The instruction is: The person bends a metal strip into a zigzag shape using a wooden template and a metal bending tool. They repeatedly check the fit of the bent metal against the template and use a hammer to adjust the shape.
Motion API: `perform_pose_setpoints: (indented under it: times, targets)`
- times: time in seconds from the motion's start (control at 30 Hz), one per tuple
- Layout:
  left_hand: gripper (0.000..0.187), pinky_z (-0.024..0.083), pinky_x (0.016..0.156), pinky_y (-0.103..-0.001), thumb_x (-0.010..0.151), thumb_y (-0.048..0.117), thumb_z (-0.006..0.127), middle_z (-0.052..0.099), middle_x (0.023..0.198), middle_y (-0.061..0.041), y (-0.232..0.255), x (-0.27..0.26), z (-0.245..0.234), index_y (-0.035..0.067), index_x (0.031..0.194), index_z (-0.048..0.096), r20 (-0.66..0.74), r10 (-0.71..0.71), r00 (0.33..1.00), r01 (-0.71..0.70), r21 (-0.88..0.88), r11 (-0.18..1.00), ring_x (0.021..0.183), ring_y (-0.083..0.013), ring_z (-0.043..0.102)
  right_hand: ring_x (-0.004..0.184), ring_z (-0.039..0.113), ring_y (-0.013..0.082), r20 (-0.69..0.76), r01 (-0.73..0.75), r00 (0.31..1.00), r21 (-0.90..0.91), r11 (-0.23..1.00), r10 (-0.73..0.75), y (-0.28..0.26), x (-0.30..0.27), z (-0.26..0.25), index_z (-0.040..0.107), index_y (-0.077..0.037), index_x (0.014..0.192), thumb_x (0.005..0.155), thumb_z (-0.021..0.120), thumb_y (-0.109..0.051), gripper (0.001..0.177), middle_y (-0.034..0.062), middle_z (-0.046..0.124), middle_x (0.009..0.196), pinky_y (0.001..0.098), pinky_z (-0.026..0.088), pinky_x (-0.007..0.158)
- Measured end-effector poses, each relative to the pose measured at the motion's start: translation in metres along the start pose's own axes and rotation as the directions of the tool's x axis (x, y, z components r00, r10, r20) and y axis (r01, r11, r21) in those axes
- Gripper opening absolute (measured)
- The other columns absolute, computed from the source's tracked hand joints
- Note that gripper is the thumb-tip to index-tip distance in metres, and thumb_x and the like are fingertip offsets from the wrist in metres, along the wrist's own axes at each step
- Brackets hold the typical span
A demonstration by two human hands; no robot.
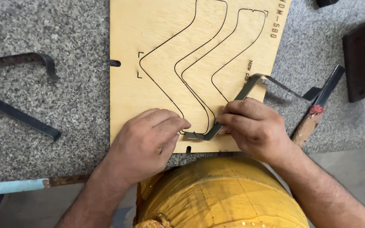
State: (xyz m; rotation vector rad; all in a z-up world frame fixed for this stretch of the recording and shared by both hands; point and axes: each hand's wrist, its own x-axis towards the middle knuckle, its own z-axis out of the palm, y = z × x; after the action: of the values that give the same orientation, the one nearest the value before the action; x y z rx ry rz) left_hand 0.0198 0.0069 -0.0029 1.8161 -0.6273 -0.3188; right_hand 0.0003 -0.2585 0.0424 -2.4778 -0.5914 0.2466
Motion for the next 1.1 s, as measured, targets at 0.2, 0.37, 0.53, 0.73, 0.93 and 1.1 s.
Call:
perform_pose_setpoints:
  times: [0.2,0.37,0.53,0.73,0.93,1.1]
  targets:
    - [0.021,0.058,0.083,-0.038,0.083,-0.001,0.071,0.072,0.099,-0.01,-0.002,-0.002,0.003,0.004,0.104,0.07,-0.018,0.004,1.0,-0.004,-0.009,1.0,0.094,-0.0278,0.071,0.093,0.073,0.0257,0.02,-0.002,1.0,-0.036,0.999,0.002,0.004,-0.002,0.001,0.077,-0.005,0.103,0.076,0.082,0.004,0.029,0.0111,0.072,0.108,0.0335,0.06,0.075]
    - [0.024,0.058,0.084,-0.038,0.081,-0.001,0.071,0.072,0.1,-0.009,-0.001,-0.003,0.002,0.004,0.104,0.071,-0.015,-0.012,1.0,0.011,-0.009,1.0,0.095,-0.0265,0.071,0.096,0.073,0.0264,0.029,-0.011,1.0,-0.03,0.999,0.012,0.008,0.0,0.0,0.077,-0.009,0.102,0.073,0.085,-0.002,0.031,0.0102,0.072,0.109,0.0344,0.06,0.078]
    - [0.024,0.058,0.084,-0.038,0.081,-0.002,0.071,0.072,0.1,-0.009,-0.002,-0.004,0.003,0.004,0.104,0.071,-0.022,-0.007,1.0,0.007,0.002,1.0,0.095,-0.0264,0.071,0.097,0.073,0.026,0.016,-0.013,1.0,-0.032,0.999,0.014,0.007,-0.003,0.002,0.077,-0.01,0.102,0.074,0.088,-0.007,0.031,0.0094,0.072,0.108,0.0344,0.06,0.079]
    - [0.025,0.058,0.084,-0.039,0.08,-0.001,0.071,0.072,0.099,-0.01,-0.002,-0.004,0.004,0.004,0.105,0.07,-0.03,0.001,1.0,-0.001,0.006,1.0,0.095,-0.0282,0.071,0.097,0.073,0.0253,0.009,-0.02,1.0,-0.056,0.998,0.021,0.008,-0.006,0.002,0.077,-0.01,0.102,0.074,0.086,-0.005,0.03,0.0088,0.073,0.108,0.0341,0.06,0.079]
    - [0.023,0.059,0.073,-0.033,0.084,0.002,0.073,0.073,0.096,-0.007,-0.004,-0.007,0.004,0.006,0.106,0.072,-0.034,-0.079,0.996,0.076,-0.08,0.994,0.084,-0.0208,0.072,0.095,0.073,0.0249,-0.015,-0.007,1.0,-0.056,0.998,0.007,-0.002,-0.003,0.0,0.077,-0.009,0.101,0.074,0.087,-0.005,0.029,0.0089,0.072,0.107,0.0339,0.059,0.077]
    - [0.021,0.056,0.065,-0.026,0.09,0.01,0.075,0.077,0.096,-0.004,0.003,0.001,-0.003,0.004,0.11,0.076,0.016,-0.365,0.931,0.336,-0.431,0.837,0.078,-0.0111,0.068,0.086,0.072,0.0236,-0.083,0.088,0.992,-0.058,0.994,-0.093,-0.021,-0.004,-0.025,0.077,-0.003,0.1,0.074,0.086,-0.003,0.027,0.0111,0.071,0.103,0.033,0.058,0.071]
